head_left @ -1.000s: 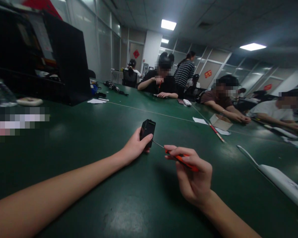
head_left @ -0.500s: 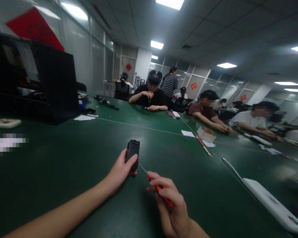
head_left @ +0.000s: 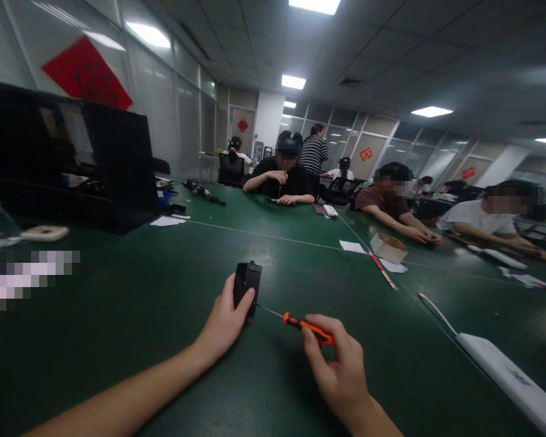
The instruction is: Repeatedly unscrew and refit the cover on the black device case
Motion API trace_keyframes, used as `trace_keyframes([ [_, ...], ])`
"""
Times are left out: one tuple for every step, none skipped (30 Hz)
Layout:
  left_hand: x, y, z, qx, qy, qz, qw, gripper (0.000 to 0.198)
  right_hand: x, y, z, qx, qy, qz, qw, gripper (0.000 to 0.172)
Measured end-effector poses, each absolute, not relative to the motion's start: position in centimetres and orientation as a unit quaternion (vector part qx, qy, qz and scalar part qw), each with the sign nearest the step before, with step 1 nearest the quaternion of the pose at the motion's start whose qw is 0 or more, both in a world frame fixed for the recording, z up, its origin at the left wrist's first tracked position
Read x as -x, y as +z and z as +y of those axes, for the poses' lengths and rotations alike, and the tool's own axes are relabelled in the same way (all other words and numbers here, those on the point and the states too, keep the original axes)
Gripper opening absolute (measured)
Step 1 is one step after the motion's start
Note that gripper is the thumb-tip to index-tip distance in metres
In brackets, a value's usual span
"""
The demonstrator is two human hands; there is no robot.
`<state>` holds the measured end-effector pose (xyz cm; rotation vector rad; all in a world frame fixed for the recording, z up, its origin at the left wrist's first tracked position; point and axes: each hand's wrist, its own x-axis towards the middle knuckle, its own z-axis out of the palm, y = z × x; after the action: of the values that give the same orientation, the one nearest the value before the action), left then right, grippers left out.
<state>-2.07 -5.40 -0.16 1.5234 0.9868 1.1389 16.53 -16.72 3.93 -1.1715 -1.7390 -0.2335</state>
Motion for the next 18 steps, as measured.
trace_keyframes([
  [2.2, -0.1, -5.3, -0.635, 0.464, 0.407, 0.465, 0.056, -16.5, 4.0, -16.7, 0.478, -0.084, -0.718, 0.499, 0.014],
  [2.4, 0.0, -5.2, -0.646, 0.464, 0.409, 0.447, 0.055, -16.3, 4.0, -16.6, 0.474, -0.072, -0.721, 0.501, 0.012],
  [2.7, 0.1, -5.2, -0.658, 0.466, 0.410, 0.427, 0.054, -16.2, 4.0, -16.6, 0.473, -0.058, -0.725, 0.498, 0.012],
  [2.9, 0.1, -5.1, -0.668, 0.468, 0.412, 0.407, 0.053, -16.0, 3.9, -16.5, 0.475, -0.042, -0.729, 0.491, 0.011],
  [3.1, 0.3, -5.0, -0.675, 0.470, 0.414, 0.391, 0.052, -15.9, 3.9, -16.5, 0.482, -0.026, -0.731, 0.482, 0.012],
  [3.3, 0.4, -5.0, -0.680, 0.469, 0.417, 0.380, 0.052, -15.7, 3.8, -16.4, 0.494, -0.009, -0.728, 0.475, 0.013],
  [3.4, 0.5, -5.0, -0.683, 0.467, 0.421, 0.372, 0.052, -15.7, 3.7, -16.4, 0.511, 0.009, -0.720, 0.471, 0.014],
  [3.5, 0.6, -5.1, -0.683, 0.467, 0.427, 0.366, 0.051, -15.6, 3.6, -16.3, 0.530, 0.032, -0.708, 0.466, 0.016],
  [3.5, 0.7, -5.1, -0.679, 0.471, 0.428, 0.366, 0.050, -15.6, 3.4, -16.2, 0.551, 0.060, -0.691, 0.464, 0.019],
  [3.5, 0.8, -5.2, -0.675, 0.477, 0.428, 0.365, 0.049, -15.5, 3.1, -16.2, 0.572, 0.092, -0.673, 0.460, 0.022],
  [3.5, 0.8, -5.3, -0.674, 0.481, 0.429, 0.362, 0.048, -15.6, 2.9, -16.1, 0.591, 0.132, -0.656, 0.451, 0.027],
  [3.4, 0.9, -5.3, -0.671, 0.482, 0.432, 0.362, 0.049, -15.6, 2.5, -16.0, 0.607, 0.167, -0.639, 0.441, 0.032],
  [3.3, 0.9, -5.4, -0.664, 0.483, 0.439, 0.364, 0.051, -15.6, 2.2, -15.9, 0.623, 0.207, -0.620, 0.430, 0.038],
  [3.2, 0.9, -5.4, -0.656, 0.486, 0.443, 0.369, 0.050, -15.7, 1.9, -15.8, 0.634, 0.248, -0.606, 0.412, 0.043],
  [3.1, 0.9, -5.4, -0.652, 0.486, 0.446, 0.374, 0.049, -15.8, 1.6, -15.7, 0.641, 0.290, -0.596, 0.387, 0.049],
  [3.1, 0.9, -5.5, -0.650, 0.486, 0.445, 0.377, 0.049, -15.9, 1.4, -15.7, 0.644, 0.325, -0.592, 0.359, 0.052],
  [3.1, 0.9, -5.5, -0.652, 0.486, 0.441, 0.379, 0.049, -16.0, 1.3, -15.6, 0.644, 0.342, -0.595, 0.338, 0.054],
  [3.1, 0.9, -5.6, -0.656, 0.485, 0.437, 0.380, 0.049, -16.1, 1.3, -15.6, 0.641, 0.340, -0.607, 0.324, 0.053],
])
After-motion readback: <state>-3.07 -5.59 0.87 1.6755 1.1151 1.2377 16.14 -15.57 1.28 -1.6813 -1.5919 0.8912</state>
